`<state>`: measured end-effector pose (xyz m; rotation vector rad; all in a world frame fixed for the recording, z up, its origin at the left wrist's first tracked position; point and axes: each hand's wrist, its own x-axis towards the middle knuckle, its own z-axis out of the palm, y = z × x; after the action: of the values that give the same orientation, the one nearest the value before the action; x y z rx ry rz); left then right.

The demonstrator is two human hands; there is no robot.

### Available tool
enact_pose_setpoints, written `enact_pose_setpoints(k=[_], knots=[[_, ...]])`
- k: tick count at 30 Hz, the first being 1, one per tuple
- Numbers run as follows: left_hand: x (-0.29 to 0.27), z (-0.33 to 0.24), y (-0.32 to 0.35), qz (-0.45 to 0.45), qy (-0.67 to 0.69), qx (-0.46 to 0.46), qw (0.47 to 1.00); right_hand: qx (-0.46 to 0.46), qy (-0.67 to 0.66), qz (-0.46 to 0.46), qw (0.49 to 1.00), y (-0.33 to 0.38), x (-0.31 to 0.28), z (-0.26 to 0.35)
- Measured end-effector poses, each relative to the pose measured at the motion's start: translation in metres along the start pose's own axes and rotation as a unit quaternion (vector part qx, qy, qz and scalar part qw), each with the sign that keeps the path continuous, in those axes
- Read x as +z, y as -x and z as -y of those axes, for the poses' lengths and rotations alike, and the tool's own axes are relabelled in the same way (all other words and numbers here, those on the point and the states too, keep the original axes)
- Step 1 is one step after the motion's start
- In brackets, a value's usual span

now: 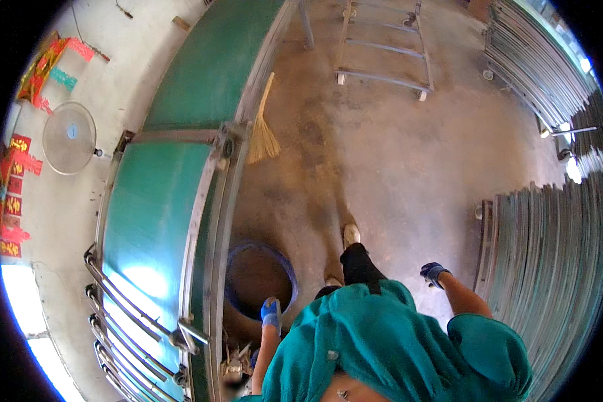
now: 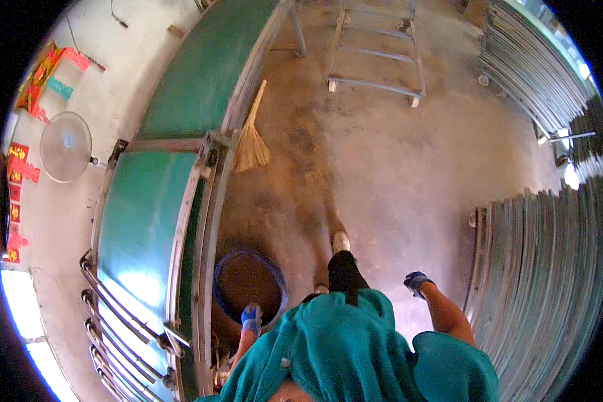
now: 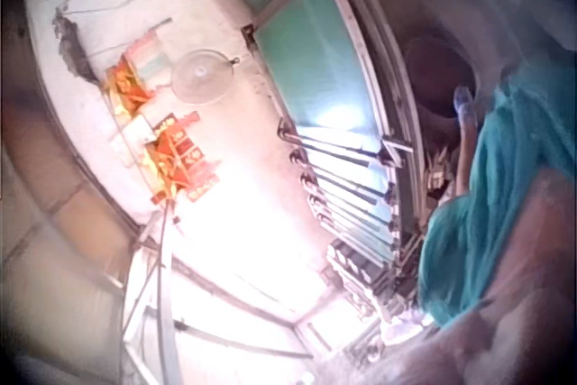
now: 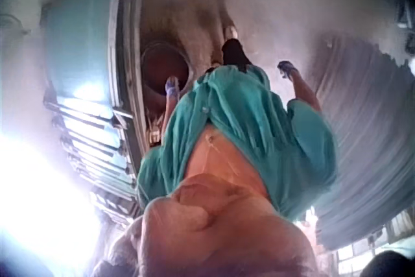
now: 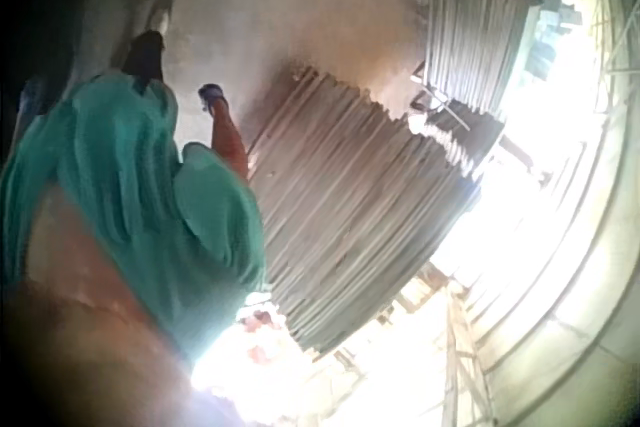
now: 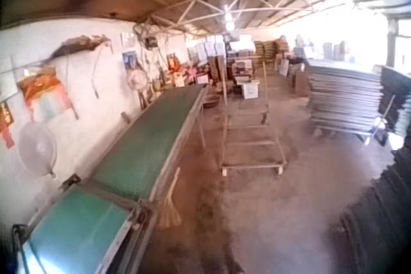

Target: The person scoops brown clay from a large rotating mixer into a blue bucket using their gloved hands. They then carry the bucket to a processing machine and pour the clay into its hopper, using their hands to scrape the bucket clean and push the material into the machine.

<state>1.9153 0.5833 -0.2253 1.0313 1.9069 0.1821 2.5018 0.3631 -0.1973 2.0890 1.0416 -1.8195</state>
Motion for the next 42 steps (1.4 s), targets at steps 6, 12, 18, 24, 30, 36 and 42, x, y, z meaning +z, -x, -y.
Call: enact_pose_setpoints(k=[6,12,18,24,30,36,42], knots=[[-0.035,-0.108,0.026,-0.076,-0.168,0.129,0.974,0.061,-0.406,-0.154,0.899,-0.046,-0.135,0.104],[-0.028,-0.170,0.026,-0.074,-0.164,0.082,0.980,0.081,-0.457,-0.123,0.878,-0.052,-0.179,0.112],[-0.033,-0.198,0.005,-0.060,-0.181,0.141,0.971,0.192,-0.412,-0.108,0.884,-0.045,-0.152,0.058],[-0.025,-0.222,-0.016,-0.005,-0.198,0.118,0.973,0.207,-0.296,-0.068,0.930,-0.071,-0.163,0.034],[-0.019,-0.199,-0.109,0.059,-0.326,0.168,0.928,0.135,-0.402,-0.208,0.881,-0.073,-0.234,0.161],[0.032,-0.335,-0.168,0.095,-0.194,0.253,0.943,-0.093,-0.179,-0.231,0.952,-0.069,-0.269,0.202],[0.055,-0.422,-0.166,0.130,-0.157,0.270,0.941,0.074,-0.309,-0.237,0.918,-0.004,-0.273,0.237]])
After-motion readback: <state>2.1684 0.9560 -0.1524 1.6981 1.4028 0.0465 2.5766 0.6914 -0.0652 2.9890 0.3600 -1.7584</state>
